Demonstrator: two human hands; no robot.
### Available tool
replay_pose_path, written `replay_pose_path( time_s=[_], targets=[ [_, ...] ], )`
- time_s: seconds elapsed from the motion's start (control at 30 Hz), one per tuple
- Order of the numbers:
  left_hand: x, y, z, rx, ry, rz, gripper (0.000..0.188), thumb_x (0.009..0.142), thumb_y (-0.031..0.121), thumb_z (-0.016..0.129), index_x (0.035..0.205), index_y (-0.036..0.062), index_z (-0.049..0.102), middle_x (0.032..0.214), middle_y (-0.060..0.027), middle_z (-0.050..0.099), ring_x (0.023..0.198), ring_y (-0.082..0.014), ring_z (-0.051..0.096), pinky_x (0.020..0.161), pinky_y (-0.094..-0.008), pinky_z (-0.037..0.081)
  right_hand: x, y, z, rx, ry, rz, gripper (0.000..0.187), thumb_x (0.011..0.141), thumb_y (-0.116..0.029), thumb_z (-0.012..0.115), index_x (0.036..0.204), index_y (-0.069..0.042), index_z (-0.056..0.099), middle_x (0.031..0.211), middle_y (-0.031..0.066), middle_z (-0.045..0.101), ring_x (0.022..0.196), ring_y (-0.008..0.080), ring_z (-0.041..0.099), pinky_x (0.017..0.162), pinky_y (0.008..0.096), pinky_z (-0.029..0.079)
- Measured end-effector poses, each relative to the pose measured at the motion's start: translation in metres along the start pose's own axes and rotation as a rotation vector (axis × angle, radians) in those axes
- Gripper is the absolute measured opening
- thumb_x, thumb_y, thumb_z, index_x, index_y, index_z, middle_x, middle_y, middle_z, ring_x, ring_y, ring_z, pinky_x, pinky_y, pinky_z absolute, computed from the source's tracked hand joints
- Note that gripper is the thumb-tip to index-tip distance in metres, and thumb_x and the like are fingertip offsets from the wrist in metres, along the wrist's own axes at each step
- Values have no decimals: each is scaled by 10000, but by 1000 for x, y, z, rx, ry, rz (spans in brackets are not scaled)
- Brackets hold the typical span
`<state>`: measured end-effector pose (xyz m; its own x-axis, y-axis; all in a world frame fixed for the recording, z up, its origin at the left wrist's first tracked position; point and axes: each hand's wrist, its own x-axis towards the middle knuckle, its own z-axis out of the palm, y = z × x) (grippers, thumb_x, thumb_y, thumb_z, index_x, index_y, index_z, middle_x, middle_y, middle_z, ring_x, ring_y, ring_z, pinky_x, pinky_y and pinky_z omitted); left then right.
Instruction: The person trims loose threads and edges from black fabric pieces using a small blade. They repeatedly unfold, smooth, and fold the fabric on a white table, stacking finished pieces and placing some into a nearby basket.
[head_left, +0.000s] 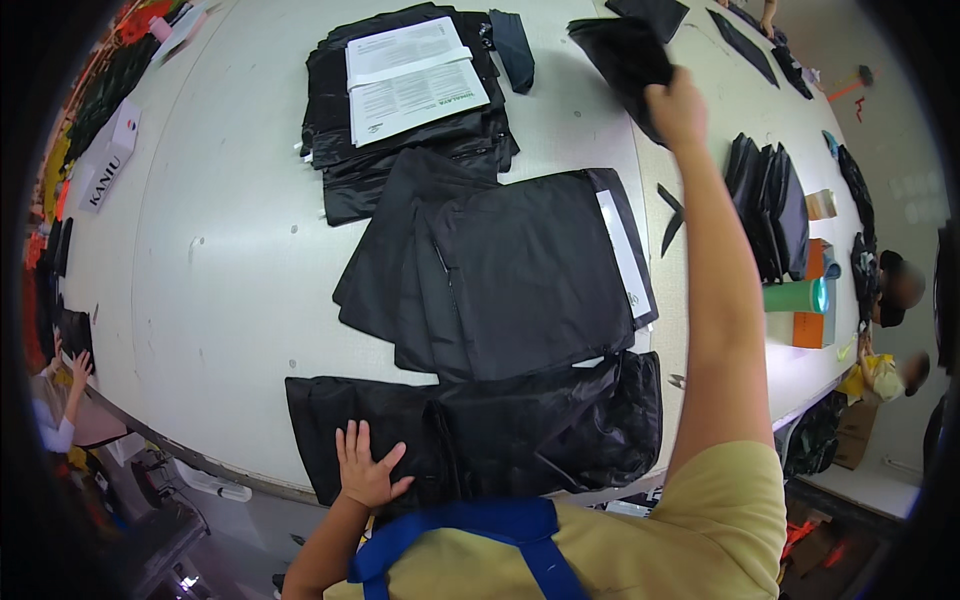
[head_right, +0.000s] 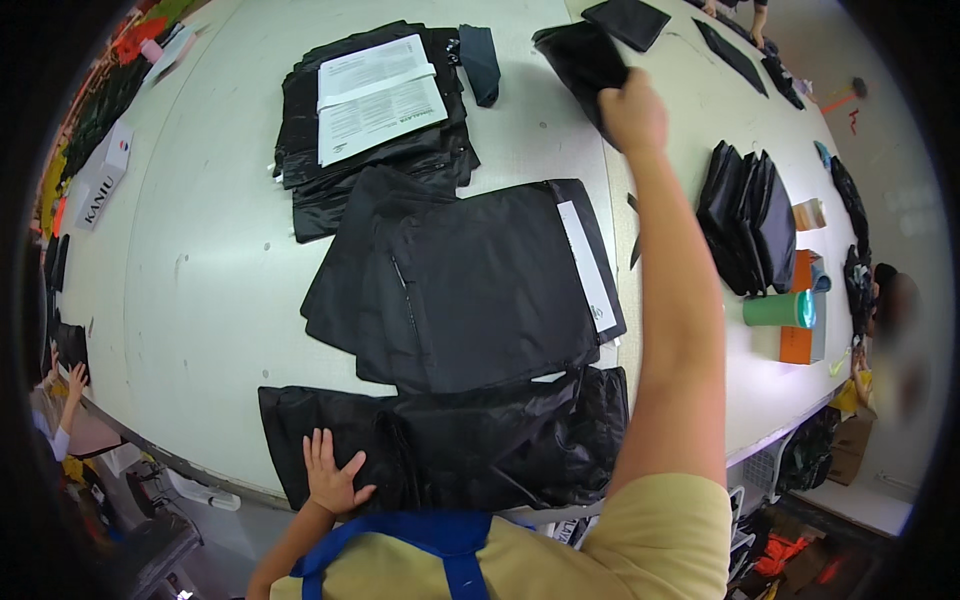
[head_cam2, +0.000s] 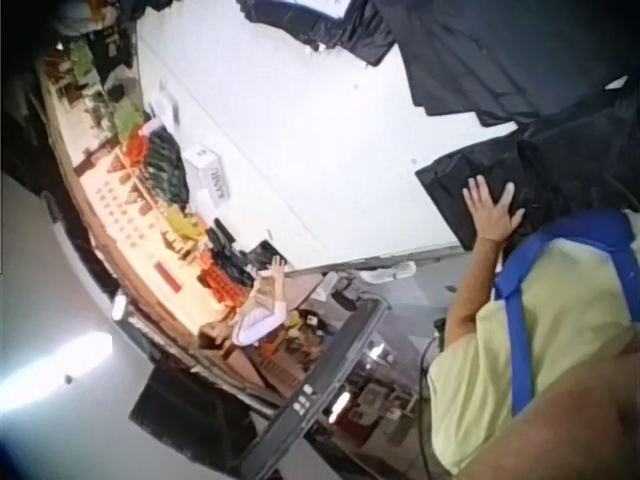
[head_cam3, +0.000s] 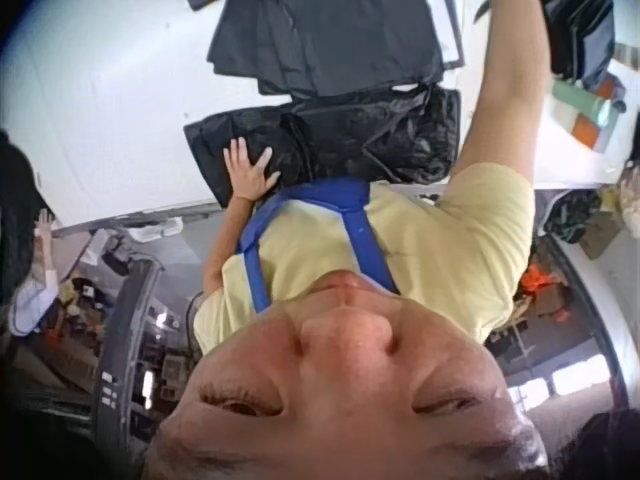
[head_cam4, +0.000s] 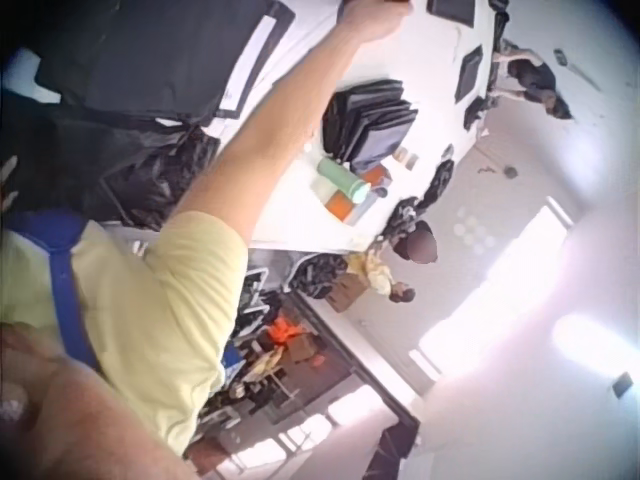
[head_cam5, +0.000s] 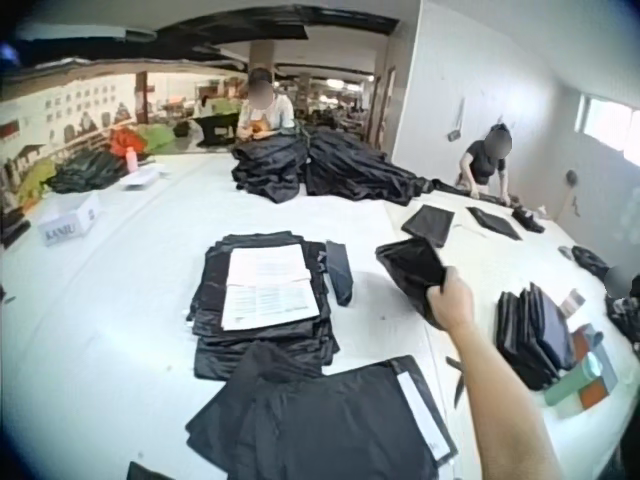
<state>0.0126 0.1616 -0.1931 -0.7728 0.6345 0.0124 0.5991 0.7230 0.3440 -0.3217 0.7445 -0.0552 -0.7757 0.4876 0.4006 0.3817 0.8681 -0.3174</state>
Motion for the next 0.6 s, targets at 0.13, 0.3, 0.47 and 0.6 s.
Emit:
replay_pose_path(
  time_s=[0.13,0.3,0.47,0.6],
  targets=[
    [2,3,-7,-22,16,-16,654,704,530,698,1291,300,524,1449,-295,261,1317,-509,270,1061,-649,189,-65,-24,-135,1063,-170,112,322,854,-76,541,1131,85,575,984,118,651,813,162,632,735,271,508],
    [16,3,-48,-133,-9,69,602,821,475,623,1349,214,499,1419,-294,338,1292,-479,350,1058,-576,277,-231,-19,-187,1500,-319,435,300,907,-109,456,1133,60,558,1134,211,609,1006,275,633,926,372,504],
    [-38,-63,-81,-2088,314,-851,571,1008,429,332,1400,17,377,1304,-180,523,1177,-281,543,1004,-396,445,-420,-124,-142,1017,-718,707,106,728,-93,542,805,-42,595,882,45,572,758,143,542,679,273,432],
    [-63,-68,-88,-1343,96,-875,614,941,199,513,1490,187,239,1261,-182,507,1110,-287,534,981,-404,399,-511,-119,-91,1253,-859,811,481,819,-91,493,1292,-3,492,1197,92,569,1065,188,535,933,288,418]
  ],
)
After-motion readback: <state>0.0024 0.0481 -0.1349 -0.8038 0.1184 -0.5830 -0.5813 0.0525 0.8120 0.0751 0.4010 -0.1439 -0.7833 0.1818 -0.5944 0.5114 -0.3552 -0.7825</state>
